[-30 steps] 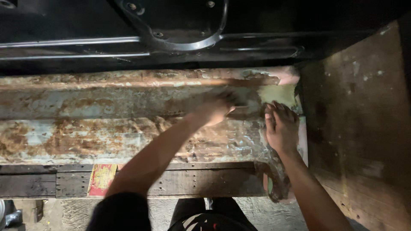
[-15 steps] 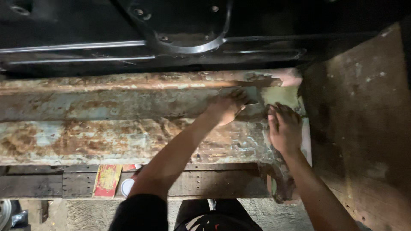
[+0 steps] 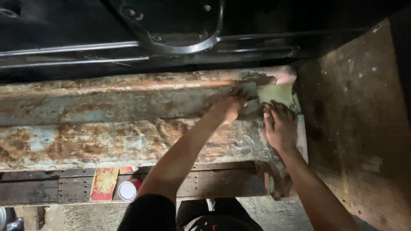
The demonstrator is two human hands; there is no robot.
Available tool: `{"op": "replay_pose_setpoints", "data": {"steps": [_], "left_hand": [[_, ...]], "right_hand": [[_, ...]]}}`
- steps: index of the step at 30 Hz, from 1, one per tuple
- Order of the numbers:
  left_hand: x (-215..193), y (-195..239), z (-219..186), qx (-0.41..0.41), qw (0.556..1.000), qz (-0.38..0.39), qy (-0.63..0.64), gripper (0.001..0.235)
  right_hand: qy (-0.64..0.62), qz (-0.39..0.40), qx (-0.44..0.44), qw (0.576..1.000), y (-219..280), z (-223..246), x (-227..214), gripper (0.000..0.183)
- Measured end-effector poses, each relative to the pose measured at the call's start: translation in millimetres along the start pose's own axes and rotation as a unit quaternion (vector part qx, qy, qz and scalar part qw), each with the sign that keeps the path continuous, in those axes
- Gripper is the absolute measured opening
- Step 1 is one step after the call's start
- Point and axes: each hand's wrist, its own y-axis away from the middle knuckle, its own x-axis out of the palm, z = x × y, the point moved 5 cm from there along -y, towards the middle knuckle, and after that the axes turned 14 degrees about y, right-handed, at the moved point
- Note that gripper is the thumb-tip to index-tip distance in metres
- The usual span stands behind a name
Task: The person sands a long, rusty metal panel using a sanding block, moving back and forth across the surface to remove rust and old paint. The person works continuously on the same section of the panel throughout the clip.
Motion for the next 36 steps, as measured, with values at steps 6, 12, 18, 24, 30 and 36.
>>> {"op": "replay_pose_setpoints", "data": {"steps": [6,12,18,24,30,36], "left_hand": [[-8,59,41,-0.141,0.98,0.057,0.127,0.053],[-10,44,40,-0.109,0.991,0.03,0.071,0.052],[16,-9,-10,0.021,0.998,0.025,-0.046,0.079],[5,49,59,-0.111,0.986,0.038,0.118,0.06],[27,-7,52,-0.033,0.996,-0.023,0.074,0.06],[30,-9,51,0.003,0.996,-0.074,0.057,0.044]], "right_hand": [[-0.005,-0.007,-0.003,1.0,0,-1,1,0.037],[0.028,-0.009,-0.001,1.0,2,0,5,0.037],[-0.008,-0.003,0.001,1.0,3,-2,3,0.038],[-0.002,-0.001,0.005,1.0,1,-1,1,0.037],[-0.002,-0.016,-0.001,1.0,-2,-1,4,0.037],[-0.025,-0.047,-0.034,0.998,-1,3,-8,0.033]]}}
